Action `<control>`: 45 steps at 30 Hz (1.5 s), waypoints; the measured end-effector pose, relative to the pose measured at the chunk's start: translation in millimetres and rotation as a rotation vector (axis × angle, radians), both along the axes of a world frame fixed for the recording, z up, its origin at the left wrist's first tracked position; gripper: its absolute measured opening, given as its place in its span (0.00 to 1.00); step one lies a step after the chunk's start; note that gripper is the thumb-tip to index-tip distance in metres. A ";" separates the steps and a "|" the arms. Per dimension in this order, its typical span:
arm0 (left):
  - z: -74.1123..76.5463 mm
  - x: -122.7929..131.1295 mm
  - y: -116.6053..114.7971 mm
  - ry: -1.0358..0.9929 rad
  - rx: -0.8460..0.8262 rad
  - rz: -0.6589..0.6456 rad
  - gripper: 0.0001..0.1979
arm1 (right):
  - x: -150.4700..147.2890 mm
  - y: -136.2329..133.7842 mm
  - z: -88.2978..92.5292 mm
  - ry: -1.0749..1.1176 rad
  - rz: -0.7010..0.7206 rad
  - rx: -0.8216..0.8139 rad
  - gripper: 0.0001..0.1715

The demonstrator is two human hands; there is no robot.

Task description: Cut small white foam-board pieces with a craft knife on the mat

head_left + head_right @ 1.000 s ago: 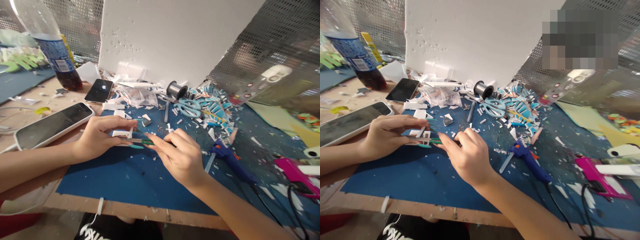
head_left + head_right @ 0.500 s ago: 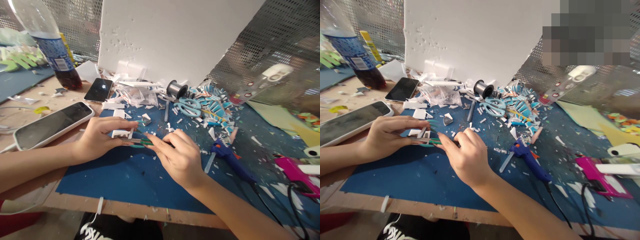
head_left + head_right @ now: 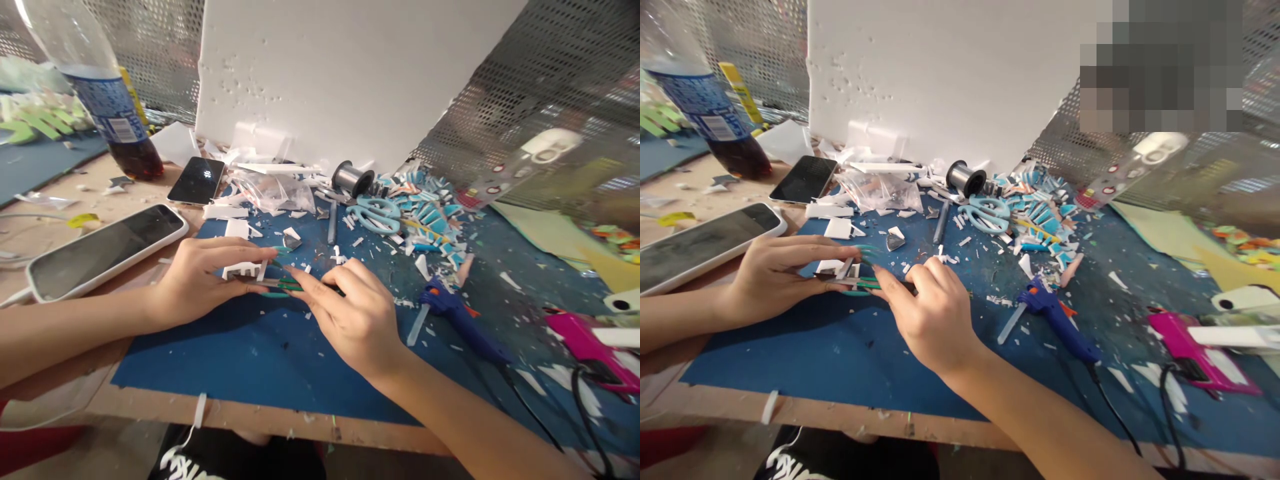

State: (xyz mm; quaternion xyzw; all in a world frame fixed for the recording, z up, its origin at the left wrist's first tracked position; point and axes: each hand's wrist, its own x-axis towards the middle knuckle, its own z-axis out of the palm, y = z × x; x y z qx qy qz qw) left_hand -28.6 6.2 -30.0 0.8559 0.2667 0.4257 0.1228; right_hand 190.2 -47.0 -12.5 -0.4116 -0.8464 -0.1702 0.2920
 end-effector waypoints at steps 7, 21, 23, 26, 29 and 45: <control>-0.4 1.0 0.1 0.006 0.048 -0.027 0.16 | -1.4 -0.2 -2.4 0.001 -0.015 -0.024 0.13; 2.4 2.4 -2.4 0.034 0.016 -0.085 0.13 | -4.5 0.1 -4.8 -0.015 -0.005 0.007 0.14; 2.2 2.4 -2.2 0.039 0.020 -0.090 0.13 | -5.0 0.2 -5.3 -0.013 -0.005 0.010 0.14; 1.7 2.2 -1.9 0.036 0.015 -0.103 0.14 | -5.7 0.3 -6.5 -0.011 -0.008 0.006 0.14; 1.3 2.2 -2.1 0.029 0.014 -0.112 0.14 | -6.4 0.0 -7.5 -0.015 -0.019 -0.005 0.14; 6.7 2.7 -0.5 -0.025 -0.033 -0.121 0.16 | -2.2 2.5 -3.3 0.026 0.040 -0.029 0.15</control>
